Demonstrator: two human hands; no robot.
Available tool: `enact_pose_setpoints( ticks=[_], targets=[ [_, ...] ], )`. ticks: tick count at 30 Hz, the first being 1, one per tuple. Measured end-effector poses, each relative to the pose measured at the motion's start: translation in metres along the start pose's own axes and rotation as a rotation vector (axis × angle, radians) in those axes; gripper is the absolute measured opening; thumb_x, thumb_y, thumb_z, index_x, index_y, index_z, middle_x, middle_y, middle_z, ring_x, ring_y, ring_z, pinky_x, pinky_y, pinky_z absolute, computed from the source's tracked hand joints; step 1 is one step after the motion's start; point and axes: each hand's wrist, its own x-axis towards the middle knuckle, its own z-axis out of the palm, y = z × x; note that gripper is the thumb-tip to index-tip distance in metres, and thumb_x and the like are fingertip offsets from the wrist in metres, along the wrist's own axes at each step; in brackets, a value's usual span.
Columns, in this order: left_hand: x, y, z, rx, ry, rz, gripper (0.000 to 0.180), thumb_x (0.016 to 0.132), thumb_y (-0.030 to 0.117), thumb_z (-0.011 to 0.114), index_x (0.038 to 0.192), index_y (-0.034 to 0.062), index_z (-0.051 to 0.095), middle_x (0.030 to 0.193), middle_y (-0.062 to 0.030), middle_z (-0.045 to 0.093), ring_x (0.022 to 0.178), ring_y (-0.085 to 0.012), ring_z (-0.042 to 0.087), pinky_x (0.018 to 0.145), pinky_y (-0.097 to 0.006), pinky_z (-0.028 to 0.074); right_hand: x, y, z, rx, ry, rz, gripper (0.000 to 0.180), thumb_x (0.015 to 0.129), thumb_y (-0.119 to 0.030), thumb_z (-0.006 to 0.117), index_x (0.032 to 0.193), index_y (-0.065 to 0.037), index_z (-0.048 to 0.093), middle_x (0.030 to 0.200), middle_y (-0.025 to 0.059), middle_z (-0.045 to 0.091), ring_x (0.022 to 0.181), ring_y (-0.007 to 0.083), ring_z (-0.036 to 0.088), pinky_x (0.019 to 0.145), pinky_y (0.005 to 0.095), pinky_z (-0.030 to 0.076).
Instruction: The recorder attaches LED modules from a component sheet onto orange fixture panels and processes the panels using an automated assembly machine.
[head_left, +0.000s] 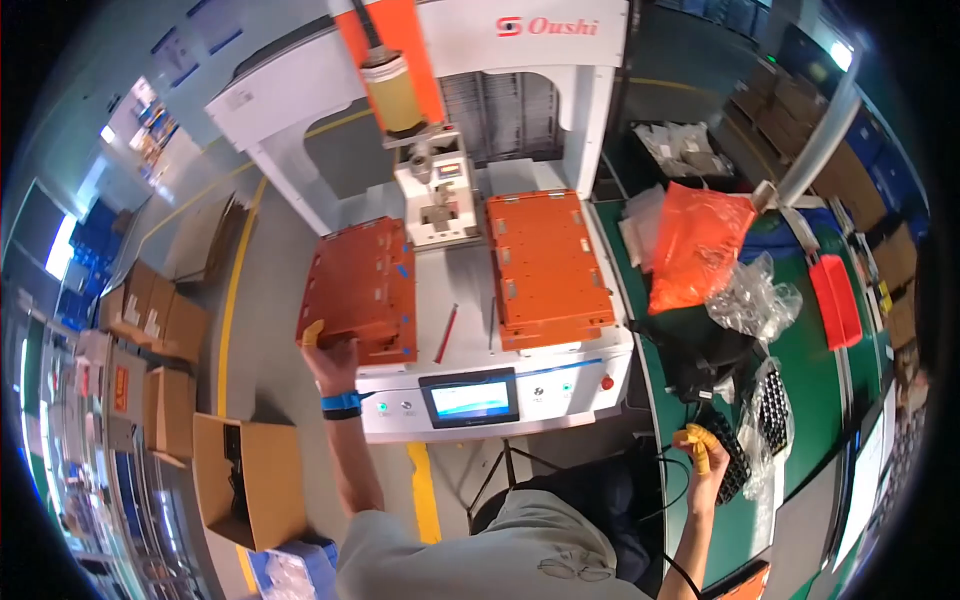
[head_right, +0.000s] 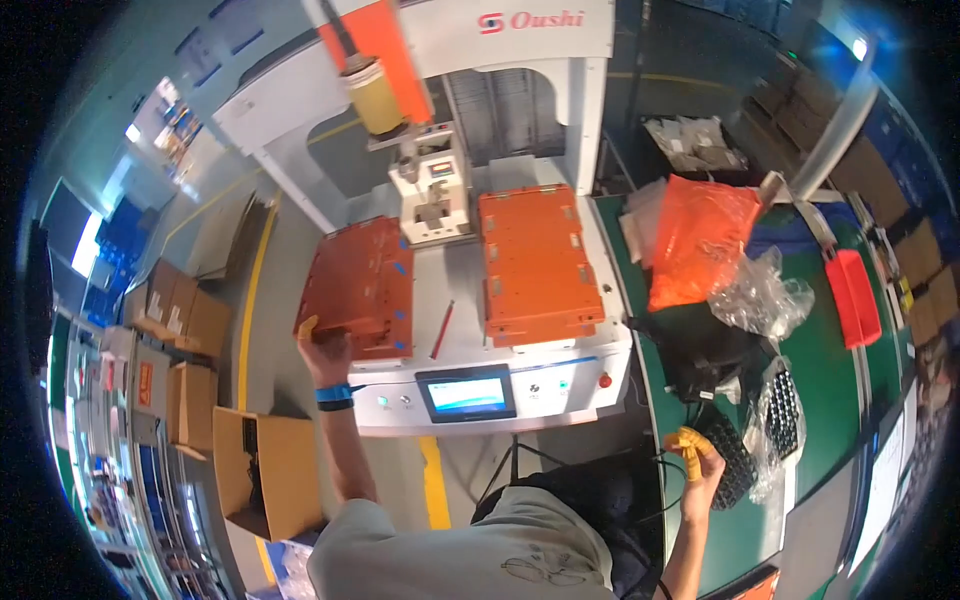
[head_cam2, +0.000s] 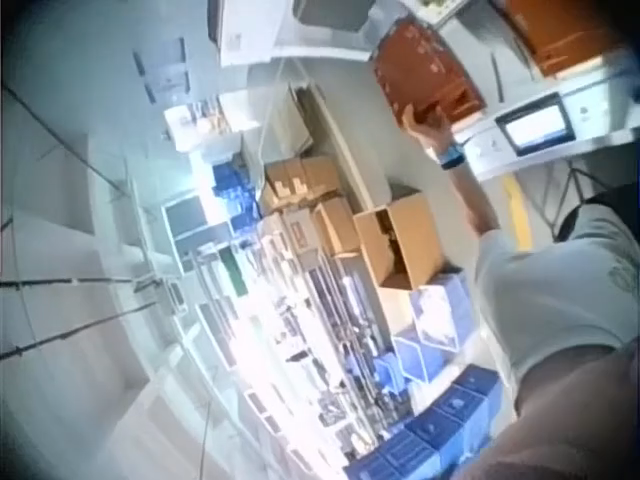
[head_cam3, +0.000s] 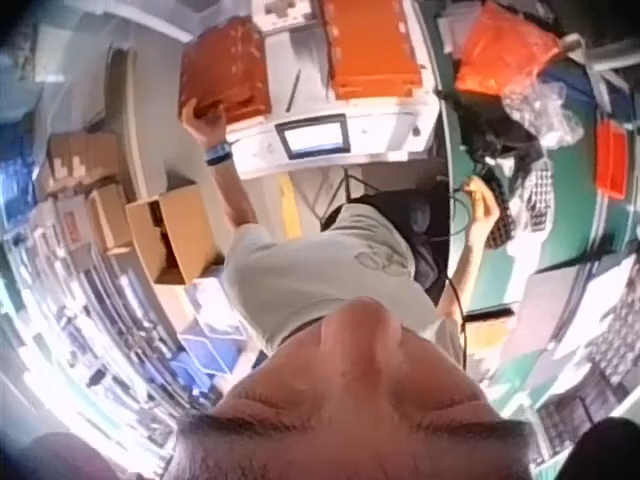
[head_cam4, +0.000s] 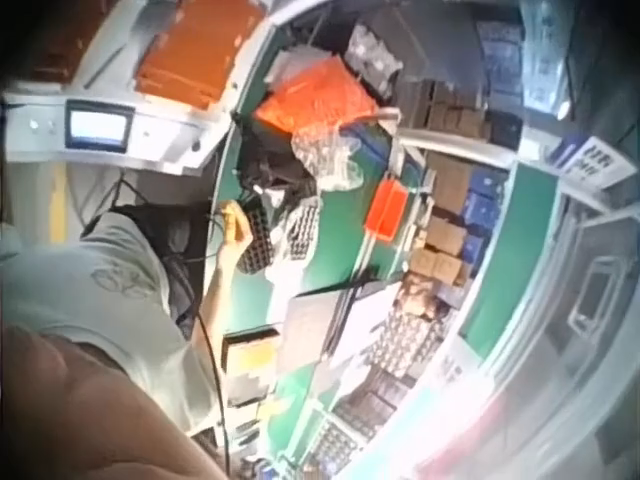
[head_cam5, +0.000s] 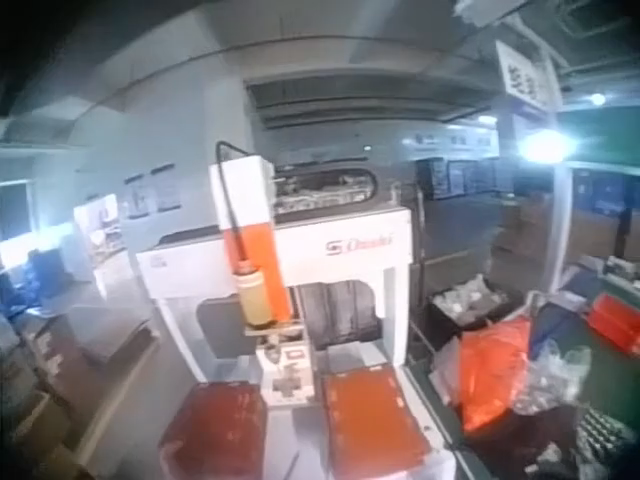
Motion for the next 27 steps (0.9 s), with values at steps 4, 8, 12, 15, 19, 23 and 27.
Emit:
enact_pose_setpoints(
  ticks=[4,8,12,15,19,23,27],
  targets=[
    [0.010,0.011,0.015,0.015,-0.089,0.028,0.038,0.087,0.024,0.070,0.122,0.0122,0.062,0.118,-0.0065,0.069,0.101,-0.0254,0.067,0.078,-0.038,0.060,0.003,0.000,0.002,0.056,0.012,-0.017,0.032,0.099,-0.022,0.063,0.116,0.005,0.067,0.100,0.0124,0.073,0.090,0.0214,0.070,0.087,0.0365,0.055],
    [-0.016,0.021,0.024,0.031,-0.248,-0.282,0.061,0.093,0.040,0.066,0.144,0.0125,0.045,0.143,-0.0100,0.053,0.124,-0.0331,0.057,0.097,-0.049,0.055,0.002,0.001,-0.004,0.046,0.005,-0.002,0.033,0.098,-0.023,0.064,0.116,0.005,0.067,0.100,0.0120,0.073,0.091,0.0213,0.071,0.088,0.0371,0.056],
    [-0.017,0.034,0.020,0.236,-0.279,-0.254,0.058,0.095,0.050,0.064,0.139,0.0153,0.051,0.138,-0.0102,0.057,0.125,-0.0343,0.057,0.100,-0.052,0.054,0.005,-0.001,0.000,0.043,-0.034,0.000,0.036,0.098,-0.025,0.065,0.116,0.005,0.067,0.100,0.0126,0.073,0.091,0.0216,0.071,0.088,0.0380,0.056],
    [-0.029,0.035,0.013,0.060,-0.229,-0.241,0.041,0.099,0.036,0.061,0.133,0.0137,0.056,0.134,-0.0110,0.061,0.125,-0.0312,0.058,0.104,-0.050,0.051,0.002,-0.006,0.002,0.038,-0.063,0.001,0.038,0.098,-0.027,0.065,0.117,0.005,0.067,0.099,0.0131,0.074,0.091,0.0221,0.071,0.089,0.0381,0.055],
    [-0.016,0.019,-0.034,0.623,-0.573,0.064,0.033,0.100,0.013,0.052,0.132,0.0080,0.056,0.130,-0.0111,0.063,0.126,-0.0219,0.056,0.116,-0.045,0.038,-0.003,0.004,-0.008,0.032,-0.077,-0.006,0.039,0.098,-0.028,0.065,0.118,0.005,0.066,0.101,0.0134,0.073,0.091,0.0231,0.070,0.091,0.0383,0.054],
    [-0.054,-0.004,0.021,0.679,-0.336,0.092,0.035,0.101,0.011,0.050,0.136,0.0058,0.053,0.132,-0.0147,0.060,0.128,-0.0259,0.054,0.113,-0.048,0.041,-0.005,0.010,-0.013,0.054,-0.056,-0.001,0.040,0.097,-0.030,0.067,0.118,0.004,0.066,0.103,0.0122,0.073,0.093,0.0223,0.069,0.092,0.0377,0.052],
    [-0.048,-0.003,0.024,0.072,-0.116,-0.067,0.039,0.102,0.016,0.051,0.139,0.0045,0.049,0.139,-0.0216,0.050,0.126,-0.0371,0.050,0.109,-0.053,0.044,-0.010,0.008,-0.017,0.075,-0.041,-0.035,0.041,0.096,-0.032,0.067,0.118,0.003,0.067,0.105,0.0112,0.071,0.094,0.0227,0.068,0.091,0.0379,0.053]
  ],
)
